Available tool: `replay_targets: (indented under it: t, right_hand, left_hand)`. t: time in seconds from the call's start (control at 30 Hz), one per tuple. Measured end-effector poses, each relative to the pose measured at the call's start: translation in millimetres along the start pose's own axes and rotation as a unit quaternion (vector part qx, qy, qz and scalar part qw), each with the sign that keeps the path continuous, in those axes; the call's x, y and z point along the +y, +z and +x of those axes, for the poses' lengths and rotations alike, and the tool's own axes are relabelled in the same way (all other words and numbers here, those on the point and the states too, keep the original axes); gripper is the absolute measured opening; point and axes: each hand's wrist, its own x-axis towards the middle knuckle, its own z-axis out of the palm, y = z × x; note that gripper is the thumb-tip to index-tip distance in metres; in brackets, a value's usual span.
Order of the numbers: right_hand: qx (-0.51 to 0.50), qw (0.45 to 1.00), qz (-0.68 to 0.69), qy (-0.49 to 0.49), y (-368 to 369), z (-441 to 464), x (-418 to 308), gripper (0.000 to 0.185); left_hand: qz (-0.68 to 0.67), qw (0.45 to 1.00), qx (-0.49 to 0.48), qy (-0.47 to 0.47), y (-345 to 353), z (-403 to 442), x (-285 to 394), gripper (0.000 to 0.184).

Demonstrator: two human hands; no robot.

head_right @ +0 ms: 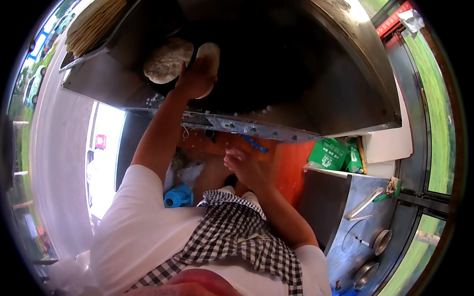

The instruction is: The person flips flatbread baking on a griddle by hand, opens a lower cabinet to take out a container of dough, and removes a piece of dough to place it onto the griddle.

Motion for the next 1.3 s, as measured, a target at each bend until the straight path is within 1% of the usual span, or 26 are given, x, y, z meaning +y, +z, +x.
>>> replay_targets:
  t: [0.1, 0.2, 0.3, 0.37, 0.5, 0.6, 0.7, 0.73, 0.8, 0.9, 1.0, 1.03, 1.1, 1.2, 1.3]
  right_hand:
    - [0.015, 1.0, -0.001, 0.007, -8.6, -4.6, 8.4, 0.034]
    - [0.036, 0.999, 0.005, -0.004, -11.3, -14.0, 10.8, 0.032]
    - [0.039, 0.999, -0.025, 0.006, -16.6, -23.2, 11.8, 0.03]
    - [0.054, 0.998, -0.039, 0.007, -17.9, -25.9, 15.7, 0.03]
    - [0.08, 0.996, -0.042, 0.001, -17.4, -31.7, 22.8, 0.031]
    - [0.09, 0.995, -0.038, 0.0, -16.2, -38.8, 22.5, 0.033]
    - [0.106, 0.993, -0.044, -0.005, -20.7, -39.5, 27.2, 0.034]
    - [0.11, 0.992, -0.059, -0.023, -25.2, -37.5, 30.1, 0.034]
    - [0.114, 0.988, -0.088, -0.052, -29.3, -38.3, 32.8, 0.034]
    - [0.123, 0.99, -0.056, -0.034, -24.8, -41.2, 18.4, 0.034]
    - [0.089, 0.985, -0.128, -0.073, -23.3, -38.9, 8.5, 0.034]
    - [0.103, 0.966, -0.199, -0.132, -20.0, -38.8, 2.9, 0.034]
    - [0.131, 0.901, -0.333, -0.244, -9.1, -38.6, -12.0, 0.033]
    - [0.11, 0.909, -0.287, -0.281, 8.2, -28.3, -52.0, 0.033]
    - [0.148, 0.844, -0.393, -0.333, 31.2, -16.6, -98.5, 0.036]
  left_hand:
    - [-0.03, 0.999, 0.008, 0.011, -0.3, -7.3, 0.9, 0.073]
    - [-0.01, 1.0, 0.015, -0.003, -6.5, -14.4, 3.6, 0.071]
    - [-0.006, 0.994, 0.111, 0.02, 12.5, -17.3, -0.7, 0.067]
    - [0.002, 0.994, 0.098, 0.055, 24.8, -16.0, -0.6, 0.065]
    - [-0.019, 0.991, 0.097, 0.087, 6.2, -28.4, 14.5, 0.062]
    - [0.011, 0.994, 0.085, 0.065, 11.2, -25.8, 16.2, 0.064]
    - [-0.006, 0.985, 0.169, 0.02, 30.1, -18.0, 11.2, 0.067]
    - [0.004, 0.985, 0.172, 0.018, 33.6, -15.7, 7.0, 0.067]
    - [0.025, 0.984, 0.174, 0.008, 35.1, -19.8, 0.1, 0.068]
    - [-0.018, 0.991, 0.13, -0.009, 19.1, -17.0, 3.6, 0.066]
    - [0.027, 0.995, 0.1, -0.009, 8.6, 0.0, 1.6, 0.063]
    - [0.017, 0.995, 0.099, -0.015, 7.4, 7.1, -1.3, 0.062]
    - [-0.002, 0.995, 0.095, -0.024, 7.7, 21.5, -7.2, 0.061]
    - [-0.043, 0.997, 0.066, -0.025, -2.9, 35.4, -12.3, 0.059]
    - [-0.052, 0.998, 0.032, -0.033, -3.0, 49.2, -13.4, 0.06]
